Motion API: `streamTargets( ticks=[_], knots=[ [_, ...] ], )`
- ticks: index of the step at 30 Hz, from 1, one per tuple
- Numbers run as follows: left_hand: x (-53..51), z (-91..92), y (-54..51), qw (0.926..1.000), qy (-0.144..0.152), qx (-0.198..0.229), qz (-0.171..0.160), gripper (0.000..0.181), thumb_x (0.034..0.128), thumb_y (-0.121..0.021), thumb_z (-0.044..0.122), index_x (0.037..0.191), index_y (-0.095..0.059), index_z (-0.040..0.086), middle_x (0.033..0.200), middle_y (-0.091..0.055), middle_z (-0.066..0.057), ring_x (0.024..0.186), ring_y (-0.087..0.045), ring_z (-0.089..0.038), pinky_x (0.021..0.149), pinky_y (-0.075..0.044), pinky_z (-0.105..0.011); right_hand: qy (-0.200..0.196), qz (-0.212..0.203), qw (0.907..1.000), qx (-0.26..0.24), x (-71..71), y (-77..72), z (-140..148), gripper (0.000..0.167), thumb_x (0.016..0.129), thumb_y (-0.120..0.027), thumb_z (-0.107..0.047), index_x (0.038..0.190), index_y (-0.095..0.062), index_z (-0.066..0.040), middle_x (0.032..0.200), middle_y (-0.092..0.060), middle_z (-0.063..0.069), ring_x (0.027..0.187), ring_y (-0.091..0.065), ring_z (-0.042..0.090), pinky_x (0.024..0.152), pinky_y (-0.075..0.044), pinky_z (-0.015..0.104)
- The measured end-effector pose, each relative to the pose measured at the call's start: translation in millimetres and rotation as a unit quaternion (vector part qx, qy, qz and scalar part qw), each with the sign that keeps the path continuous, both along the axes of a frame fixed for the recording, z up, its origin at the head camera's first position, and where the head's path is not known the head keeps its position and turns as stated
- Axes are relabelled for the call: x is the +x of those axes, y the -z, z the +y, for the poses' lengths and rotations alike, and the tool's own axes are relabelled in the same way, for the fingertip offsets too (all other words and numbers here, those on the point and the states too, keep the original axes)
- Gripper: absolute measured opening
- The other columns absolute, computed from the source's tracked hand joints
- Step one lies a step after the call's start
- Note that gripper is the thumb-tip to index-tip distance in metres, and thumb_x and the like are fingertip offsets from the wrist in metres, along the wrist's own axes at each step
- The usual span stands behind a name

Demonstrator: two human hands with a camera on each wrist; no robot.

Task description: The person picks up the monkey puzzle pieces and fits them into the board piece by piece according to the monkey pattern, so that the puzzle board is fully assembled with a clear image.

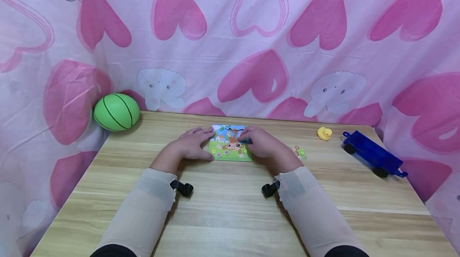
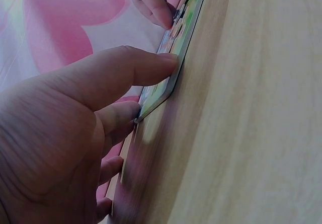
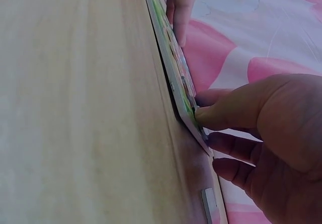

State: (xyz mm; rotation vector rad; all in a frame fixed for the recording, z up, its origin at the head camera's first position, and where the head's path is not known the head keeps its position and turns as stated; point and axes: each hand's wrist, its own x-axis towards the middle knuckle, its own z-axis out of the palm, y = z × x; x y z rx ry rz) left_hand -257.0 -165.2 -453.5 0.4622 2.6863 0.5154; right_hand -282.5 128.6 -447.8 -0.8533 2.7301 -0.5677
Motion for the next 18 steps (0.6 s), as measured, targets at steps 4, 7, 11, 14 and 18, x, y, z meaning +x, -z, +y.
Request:
streamTargets(
  ticks=[4, 7, 11, 14, 18],
  knots=[
    [0.1, 0.2, -0.2, 1.0, -0.001, 0.0, 0.0, 0.101, 0.0837, -0.078, 0.057, 0.17, -0.032, 0.034, 0.181, -0.018, 0.011, 0.169, -0.009, -0.036, 0.133, -0.014, -0.072, 0.001, -0.001, 1.0, -0.004, -0.3, 0.5, 0.4, 0.037, 0.103, -0.063, -0.006, 0.138, -0.074, -0.013, 0.144, -0.064, 0.006, 0.143, -0.054, 0.029, 0.126, -0.045, 0.047],
    [0.1, 0.3, 0.1, 1.0, -0.001, -0.001, 0.0, 0.101, 0.0835, -0.078, 0.058, 0.17, -0.032, 0.034, 0.181, -0.018, 0.012, 0.169, -0.009, -0.036, 0.133, -0.014, -0.071, -0.004, 0.002, 1.0, -0.004, -0.5, 0.4, 0.4, 0.037, 0.103, -0.063, -0.007, 0.139, -0.073, -0.012, 0.144, -0.064, 0.007, 0.143, -0.054, 0.03, 0.126, -0.044, 0.048],
    [-0.1, 0.3, 1.2, 1.0, -0.001, -0.003, 0.002, 0.101, 0.0835, -0.078, 0.057, 0.17, -0.032, 0.034, 0.181, -0.018, 0.012, 0.169, -0.01, -0.036, 0.133, -0.014, -0.071, -0.004, 0.0, 1.0, -0.003, -0.1, -0.1, -0.2, 0.037, 0.104, -0.065, -0.009, 0.14, -0.072, -0.011, 0.146, -0.064, 0.007, 0.144, -0.053, 0.03, 0.127, -0.044, 0.048],
    [-0.1, 0.5, 1.4, 1.0, -0.001, -0.002, 0.003, 0.1, 0.0835, -0.078, 0.057, 0.17, -0.032, 0.034, 0.181, -0.018, 0.011, 0.169, -0.01, -0.036, 0.133, -0.014, -0.071, 0.003, -0.006, 1.0, 0.0, 0.7, -1.1, -0.6, 0.037, 0.104, -0.065, -0.01, 0.14, -0.072, -0.012, 0.146, -0.063, 0.006, 0.143, -0.053, 0.029, 0.127, -0.044, 0.048],
    [0.2, 0.6, 0.7, 1.0, 0.0, -0.003, 0.003, 0.101, 0.0834, -0.078, 0.057, 0.17, -0.032, 0.034, 0.181, -0.018, 0.011, 0.169, -0.01, -0.036, 0.133, -0.014, -0.072, 0.012, -0.015, 0.9998, 0.004, 1.6, -3.1, 0.0, 0.037, 0.104, -0.066, -0.009, 0.139, -0.073, -0.013, 0.146, -0.063, 0.005, 0.143, -0.053, 0.028, 0.127, -0.045, 0.048]
  ],
)
